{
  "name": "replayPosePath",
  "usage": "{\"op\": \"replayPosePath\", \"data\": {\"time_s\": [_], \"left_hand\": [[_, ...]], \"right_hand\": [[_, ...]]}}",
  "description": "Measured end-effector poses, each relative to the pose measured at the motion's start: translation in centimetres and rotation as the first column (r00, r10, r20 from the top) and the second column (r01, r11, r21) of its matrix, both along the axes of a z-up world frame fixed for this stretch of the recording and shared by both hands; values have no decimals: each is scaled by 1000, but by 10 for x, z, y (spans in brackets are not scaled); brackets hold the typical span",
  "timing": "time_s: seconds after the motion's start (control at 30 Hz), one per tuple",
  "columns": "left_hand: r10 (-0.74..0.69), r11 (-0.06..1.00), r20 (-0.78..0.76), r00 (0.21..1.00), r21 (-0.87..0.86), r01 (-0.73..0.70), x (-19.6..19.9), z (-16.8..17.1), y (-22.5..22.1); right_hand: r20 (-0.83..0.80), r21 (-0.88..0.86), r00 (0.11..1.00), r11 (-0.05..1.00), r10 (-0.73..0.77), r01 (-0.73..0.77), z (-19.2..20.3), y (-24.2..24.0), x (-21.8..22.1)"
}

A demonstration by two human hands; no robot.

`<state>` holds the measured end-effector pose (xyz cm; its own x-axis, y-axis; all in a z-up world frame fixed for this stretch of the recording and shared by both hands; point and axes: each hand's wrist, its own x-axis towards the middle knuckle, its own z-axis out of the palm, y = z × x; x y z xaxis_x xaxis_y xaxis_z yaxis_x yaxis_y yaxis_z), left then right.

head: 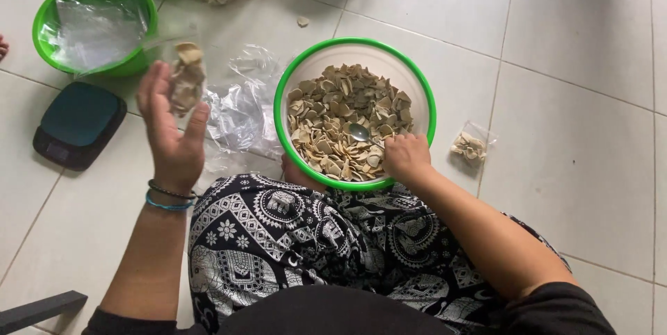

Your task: Manually packing dried food pieces from a large bowl into small plastic bags, occasionally using a spoon and a digital scale.

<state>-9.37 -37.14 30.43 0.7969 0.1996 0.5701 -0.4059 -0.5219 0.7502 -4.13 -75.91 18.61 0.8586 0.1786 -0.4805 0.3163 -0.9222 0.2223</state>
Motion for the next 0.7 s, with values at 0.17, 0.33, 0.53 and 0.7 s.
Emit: {"op": "replayPosePath", "data": {"time_s": [0.17,0.33,0.53,0.7], "left_hand": [[-362,908,-107,926,-266,324,-7,16,-75],[-536,835,-276,798,-315,452,-12,10,-137],[-554,799,-484,678,-81,595,-23,15,-189],[-499,776,-464,732,138,616,-23,-2,-214]], "right_hand": [[298,338,952,925,70,-173,48,7,-9],[-21,927,996,371,-90,53,117,54,-40],[-48,989,985,127,-169,70,103,47,-37],[-34,998,991,-59,-131,27,105,24,-20]]}}
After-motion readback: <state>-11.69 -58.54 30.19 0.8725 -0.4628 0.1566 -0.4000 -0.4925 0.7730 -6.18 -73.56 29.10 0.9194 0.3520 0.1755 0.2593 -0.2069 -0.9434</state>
